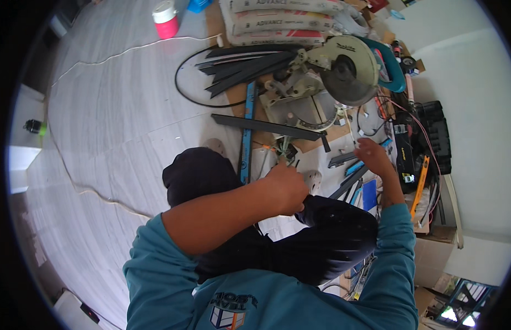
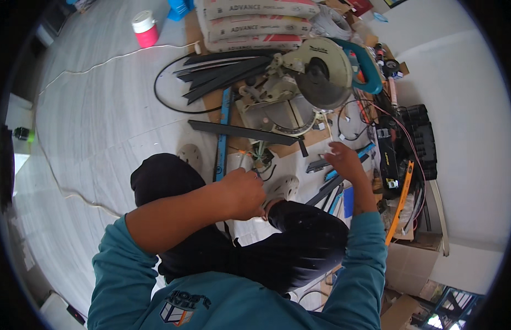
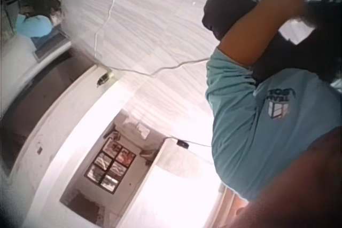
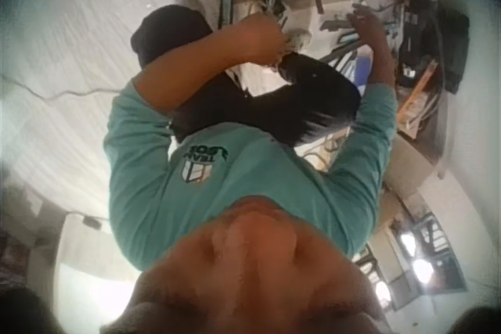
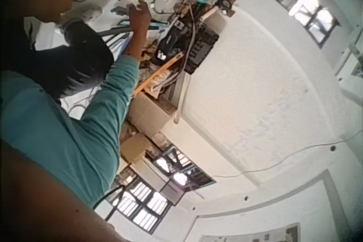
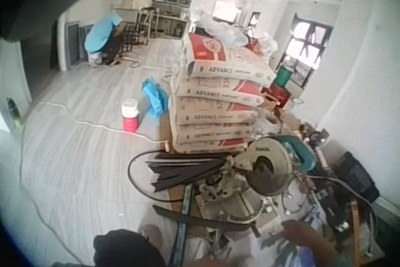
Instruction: The person is measuring and cutting aluminum window or door frames using a miter saw.
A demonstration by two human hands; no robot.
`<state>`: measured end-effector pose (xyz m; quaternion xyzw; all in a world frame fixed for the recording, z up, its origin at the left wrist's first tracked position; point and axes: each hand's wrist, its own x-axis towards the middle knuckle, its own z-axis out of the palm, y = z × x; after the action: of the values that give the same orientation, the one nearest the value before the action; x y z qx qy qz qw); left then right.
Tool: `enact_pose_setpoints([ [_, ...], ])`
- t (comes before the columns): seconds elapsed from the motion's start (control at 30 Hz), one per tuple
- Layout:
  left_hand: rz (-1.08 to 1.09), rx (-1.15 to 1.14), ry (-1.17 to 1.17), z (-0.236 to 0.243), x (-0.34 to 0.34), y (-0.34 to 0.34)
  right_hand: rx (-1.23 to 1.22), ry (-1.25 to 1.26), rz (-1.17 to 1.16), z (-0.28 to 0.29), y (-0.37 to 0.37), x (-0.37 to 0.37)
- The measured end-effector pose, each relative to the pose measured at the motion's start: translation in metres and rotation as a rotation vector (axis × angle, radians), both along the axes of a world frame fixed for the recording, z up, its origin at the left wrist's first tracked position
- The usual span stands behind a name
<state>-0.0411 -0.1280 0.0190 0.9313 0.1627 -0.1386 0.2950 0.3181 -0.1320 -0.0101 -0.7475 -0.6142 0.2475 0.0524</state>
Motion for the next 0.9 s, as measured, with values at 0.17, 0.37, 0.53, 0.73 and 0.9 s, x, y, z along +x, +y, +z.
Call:
enact_pose_setpoints([
  [0.17,-0.026,-0.098,-0.009,0.007,0.013,0.001,-0.127,-0.055,0.092,-0.032,0.033,-0.002],
  [0.37,0.138,-0.052,-0.080,0.006,0.005,0.027,-0.211,-0.064,0.039,-0.135,0.039,0.083],
  [0.53,0.330,-0.122,0.001,-0.007,0.006,0.051,-0.256,0.141,-0.226,-0.262,0.033,0.118],
  [0.73,0.422,-0.288,0.208,-0.032,0.031,0.080,0.090,0.531,-0.700,-0.342,0.048,0.084],
  [0.9,0.557,-0.363,0.399,-0.060,0.038,0.089,0.264,1.687,-1.285,-0.349,0.033,0.027],
])
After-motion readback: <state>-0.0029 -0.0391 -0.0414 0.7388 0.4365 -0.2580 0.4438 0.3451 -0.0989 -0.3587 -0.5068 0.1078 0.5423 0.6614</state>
